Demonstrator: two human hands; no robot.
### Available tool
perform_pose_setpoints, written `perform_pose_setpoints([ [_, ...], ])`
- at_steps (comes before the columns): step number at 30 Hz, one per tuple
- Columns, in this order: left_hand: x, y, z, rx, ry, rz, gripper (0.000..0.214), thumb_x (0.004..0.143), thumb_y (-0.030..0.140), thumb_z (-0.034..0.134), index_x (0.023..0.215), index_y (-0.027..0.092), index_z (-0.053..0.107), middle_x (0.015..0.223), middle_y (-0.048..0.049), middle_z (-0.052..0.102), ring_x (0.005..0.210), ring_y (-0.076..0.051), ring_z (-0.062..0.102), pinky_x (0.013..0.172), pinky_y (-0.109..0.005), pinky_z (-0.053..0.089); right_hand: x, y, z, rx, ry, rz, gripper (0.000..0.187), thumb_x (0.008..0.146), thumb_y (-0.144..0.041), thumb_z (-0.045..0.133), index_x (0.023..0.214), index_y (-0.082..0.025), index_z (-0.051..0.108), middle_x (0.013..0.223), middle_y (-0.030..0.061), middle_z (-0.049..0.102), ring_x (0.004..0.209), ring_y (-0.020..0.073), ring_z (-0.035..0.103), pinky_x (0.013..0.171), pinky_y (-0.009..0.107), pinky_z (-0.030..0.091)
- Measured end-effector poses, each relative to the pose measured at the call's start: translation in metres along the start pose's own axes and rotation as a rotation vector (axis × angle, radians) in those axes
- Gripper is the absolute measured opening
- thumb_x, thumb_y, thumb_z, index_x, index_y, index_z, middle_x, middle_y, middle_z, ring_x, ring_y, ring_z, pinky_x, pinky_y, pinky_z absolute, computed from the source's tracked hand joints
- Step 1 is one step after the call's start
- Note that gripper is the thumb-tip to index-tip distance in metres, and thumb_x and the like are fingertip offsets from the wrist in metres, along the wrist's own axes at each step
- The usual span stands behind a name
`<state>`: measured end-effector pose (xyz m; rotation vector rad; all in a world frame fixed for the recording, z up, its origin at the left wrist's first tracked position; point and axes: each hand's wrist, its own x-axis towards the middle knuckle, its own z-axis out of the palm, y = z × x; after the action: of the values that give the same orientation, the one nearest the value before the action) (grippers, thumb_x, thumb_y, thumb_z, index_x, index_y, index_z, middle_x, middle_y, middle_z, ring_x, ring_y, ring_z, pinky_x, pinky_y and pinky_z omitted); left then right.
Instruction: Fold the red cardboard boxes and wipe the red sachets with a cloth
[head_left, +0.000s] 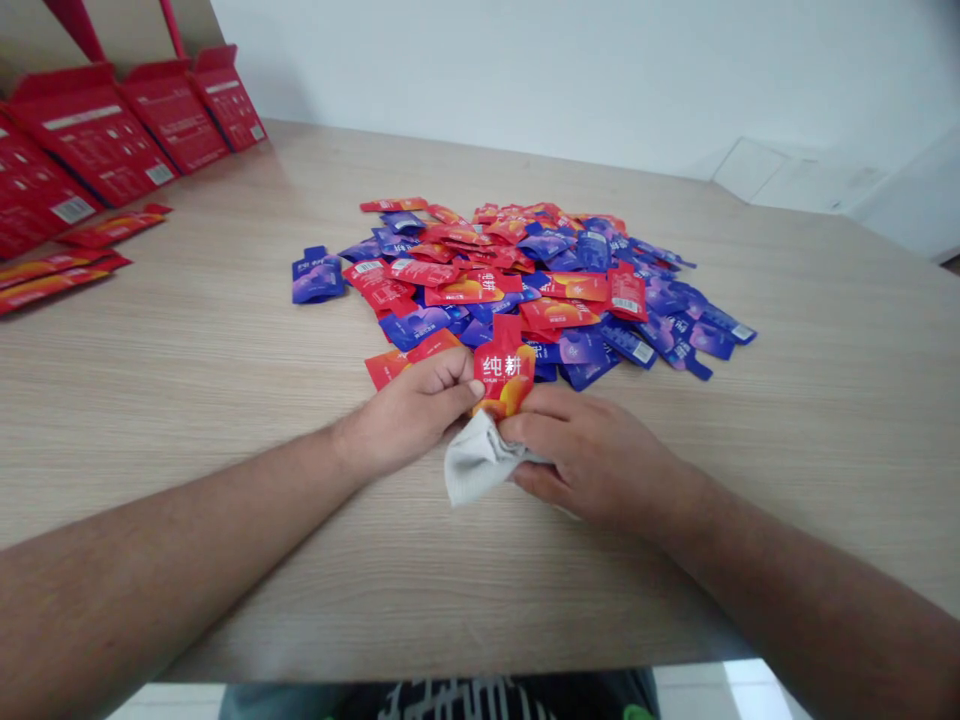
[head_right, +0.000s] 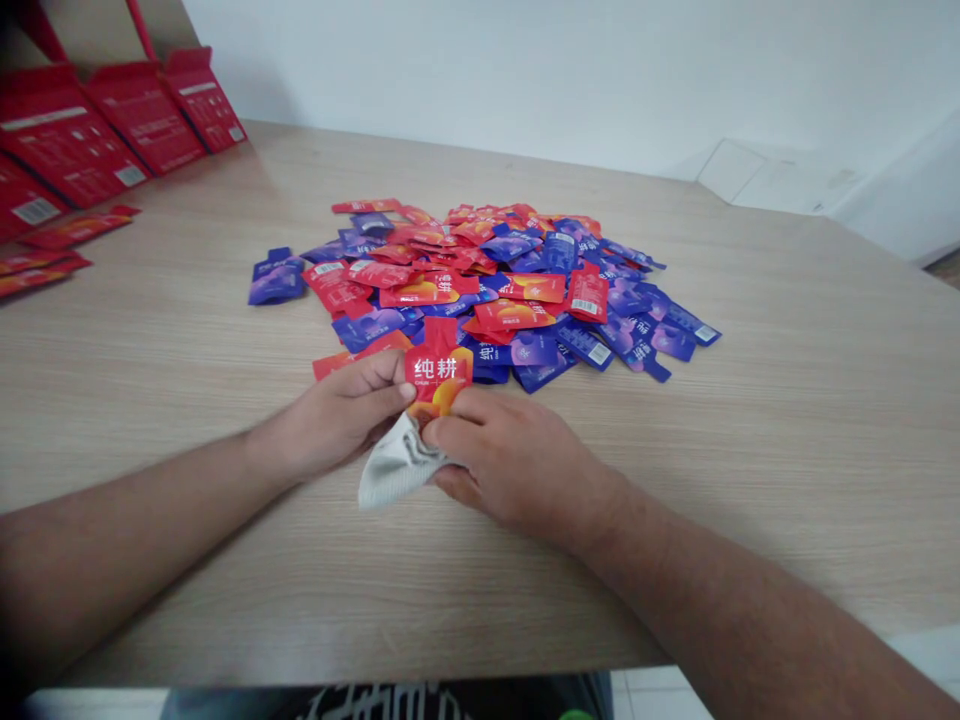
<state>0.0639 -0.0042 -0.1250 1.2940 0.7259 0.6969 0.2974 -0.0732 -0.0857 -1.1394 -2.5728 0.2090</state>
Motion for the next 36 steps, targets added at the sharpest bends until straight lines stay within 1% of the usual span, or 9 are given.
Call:
perform_pose_setpoints([
  [4,0.000,0.001,0.000,-0.023,0.005,-0.021,0.032,0.093,0.043,0.076,0.089,0.020,0.054,0.075,0.0030,0.059,0.062,-0.011,0.054,0.057,-0.022,0.046,-0.001,0.006,-0.002,-0.014,0.149,0.113,0.016,0.102,-0.029,0.072,0.116,-0.020,0.069,0.110,0.0098,0.070,0.097,0.0265,0.067,0.082,0.038,0.056],
  [9,0.000,0.001,-0.001,0.020,-0.015,0.007,0.033,0.095,0.044,0.076,0.087,0.020,0.054,0.074,0.0029,0.058,0.061,-0.010,0.051,0.054,-0.021,0.045,-0.001,0.010,-0.002,0.037,0.061,0.013,0.012,0.103,-0.026,0.070,0.113,-0.021,0.069,0.109,0.0077,0.069,0.096,0.0250,0.067,0.081,0.037,0.055],
  [13,0.000,0.004,-0.002,0.055,-0.057,-0.028,0.033,0.096,0.044,0.076,0.090,0.020,0.055,0.077,0.0028,0.061,0.063,-0.011,0.059,0.057,-0.021,0.051,0.000,0.019,-0.004,0.015,0.270,0.147,0.016,0.105,-0.035,0.069,0.112,-0.020,0.067,0.105,0.0090,0.070,0.098,0.0275,0.067,0.084,0.039,0.054],
  [14,0.000,0.005,-0.003,0.075,-0.072,-0.028,0.032,0.097,0.044,0.075,0.090,0.020,0.055,0.078,0.0023,0.062,0.064,-0.011,0.060,0.057,-0.021,0.052,0.001,0.020,-0.005,0.029,0.284,0.151,0.017,0.105,-0.036,0.069,0.111,-0.020,0.067,0.103,0.0085,0.070,0.096,0.0274,0.066,0.083,0.039,0.054],
  [18,0.000,0.008,-0.005,0.200,-0.168,0.022,0.029,0.098,0.041,0.072,0.090,0.019,0.056,0.083,0.0004,0.063,0.070,-0.012,0.062,0.063,-0.023,0.055,0.001,0.021,-0.007,0.100,0.185,0.076,0.016,0.106,-0.035,0.067,0.111,-0.020,0.068,0.104,0.0076,0.071,0.096,0.0258,0.067,0.084,0.036,0.053],
  [23,0.000,0.008,-0.005,0.197,-0.206,0.040,0.030,0.099,0.041,0.068,0.088,0.020,0.051,0.082,0.0013,0.059,0.072,-0.013,0.060,0.067,-0.025,0.056,0.002,0.028,-0.008,0.065,0.371,0.240,0.025,0.106,-0.044,0.070,0.113,-0.020,0.070,0.101,0.0075,0.072,0.091,0.0269,0.067,0.078,0.036,0.050],
  [27,0.001,0.008,-0.005,0.235,-0.270,0.060,0.019,0.099,0.035,0.067,0.098,0.018,0.059,0.090,-0.0018,0.064,0.079,-0.016,0.063,0.069,-0.027,0.057,0.001,0.029,-0.006,0.112,0.277,0.138,0.023,0.106,-0.044,0.069,0.109,-0.021,0.071,0.100,0.0071,0.072,0.092,0.0264,0.067,0.080,0.036,0.050],
  [32,-0.001,0.008,-0.005,0.206,-0.243,0.056,0.027,0.100,0.036,0.067,0.087,0.020,0.050,0.080,0.0019,0.057,0.069,-0.013,0.057,0.065,-0.024,0.052,0.002,0.033,-0.008,0.103,0.384,0.290,0.030,0.105,-0.049,0.070,0.114,-0.021,0.071,0.102,0.0076,0.075,0.092,0.0276,0.069,0.077,0.037,0.049],
  [36,-0.001,0.008,-0.005,0.229,-0.290,0.077,0.020,0.100,0.035,0.066,0.093,0.019,0.057,0.086,-0.0001,0.061,0.075,-0.014,0.060,0.068,-0.025,0.054,0.003,0.032,-0.009,0.129,0.287,0.203,0.029,0.107,-0.050,0.067,0.109,-0.021,0.071,0.101,0.0072,0.074,0.091,0.0265,0.068,0.077,0.036,0.048],
])
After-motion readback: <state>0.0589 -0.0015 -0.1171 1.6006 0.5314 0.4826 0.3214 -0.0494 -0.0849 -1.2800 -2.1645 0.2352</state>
